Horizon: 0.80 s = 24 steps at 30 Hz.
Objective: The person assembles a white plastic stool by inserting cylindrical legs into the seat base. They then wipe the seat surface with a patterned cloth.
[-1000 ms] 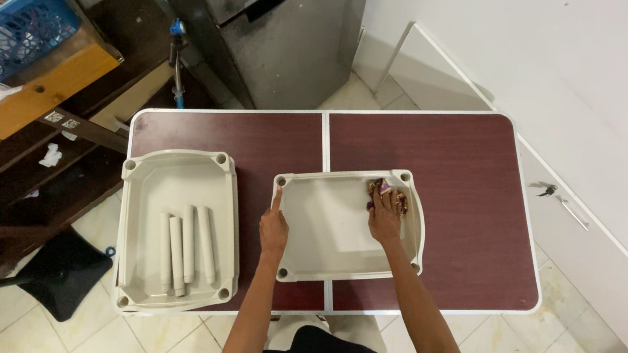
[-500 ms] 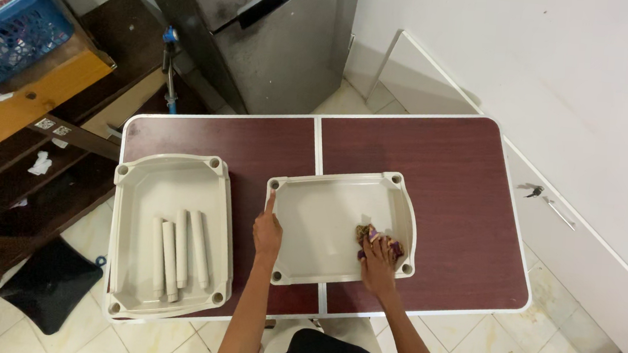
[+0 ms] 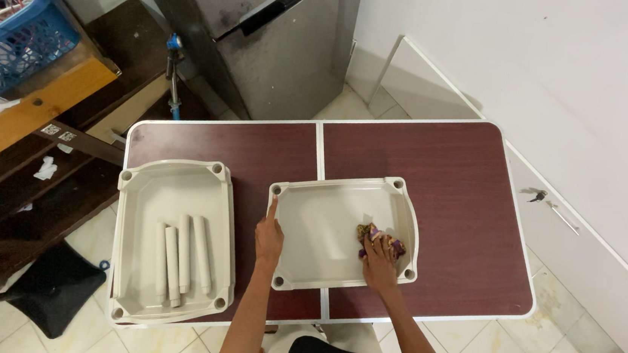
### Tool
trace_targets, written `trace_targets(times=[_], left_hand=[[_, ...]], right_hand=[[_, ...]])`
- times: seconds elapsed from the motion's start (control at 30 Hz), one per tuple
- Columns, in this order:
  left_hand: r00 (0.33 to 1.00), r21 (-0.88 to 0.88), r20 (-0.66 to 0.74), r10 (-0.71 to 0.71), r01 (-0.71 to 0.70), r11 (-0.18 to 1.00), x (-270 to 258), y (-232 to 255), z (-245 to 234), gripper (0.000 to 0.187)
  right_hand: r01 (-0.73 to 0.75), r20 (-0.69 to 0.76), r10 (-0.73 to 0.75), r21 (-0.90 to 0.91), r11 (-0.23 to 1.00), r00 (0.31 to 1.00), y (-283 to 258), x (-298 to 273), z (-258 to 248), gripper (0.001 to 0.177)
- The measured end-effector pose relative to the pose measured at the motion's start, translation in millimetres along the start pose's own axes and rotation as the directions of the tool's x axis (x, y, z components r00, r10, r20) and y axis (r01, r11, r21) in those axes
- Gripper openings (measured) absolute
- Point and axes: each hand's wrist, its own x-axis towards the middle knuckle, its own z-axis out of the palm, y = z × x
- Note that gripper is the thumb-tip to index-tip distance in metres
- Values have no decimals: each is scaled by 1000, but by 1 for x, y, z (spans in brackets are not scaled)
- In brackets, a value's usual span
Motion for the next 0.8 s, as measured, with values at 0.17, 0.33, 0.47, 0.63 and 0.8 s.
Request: trace_targets(times=[0.17,0.33,0.47,0.63,0.8], left_hand=[[999,-10,-21,44,-44,999,0,1,-1,75],[1000,-6,7,-8,8,1000,0,3,-3,75],[1000,7,21,-13,12,1000,0,3,-3,76],[998,-25,56,-39,40,999,1,-2,0,74],[1000,16,-14,2,-1,1000,4,-5,9,76]], right_hand=[[10,-22,-10,4,1000,1000,4,25,-3,64],[17,-62,-18,-11,1000,998,6,58,-7,68],[15,-133,-17,-13,1000,991,7,85,-12,67],[-25,-121,34,70,997,992,9,112,-18,61],[-9,-179,5,-26,1000,984,7,107,-15,67]])
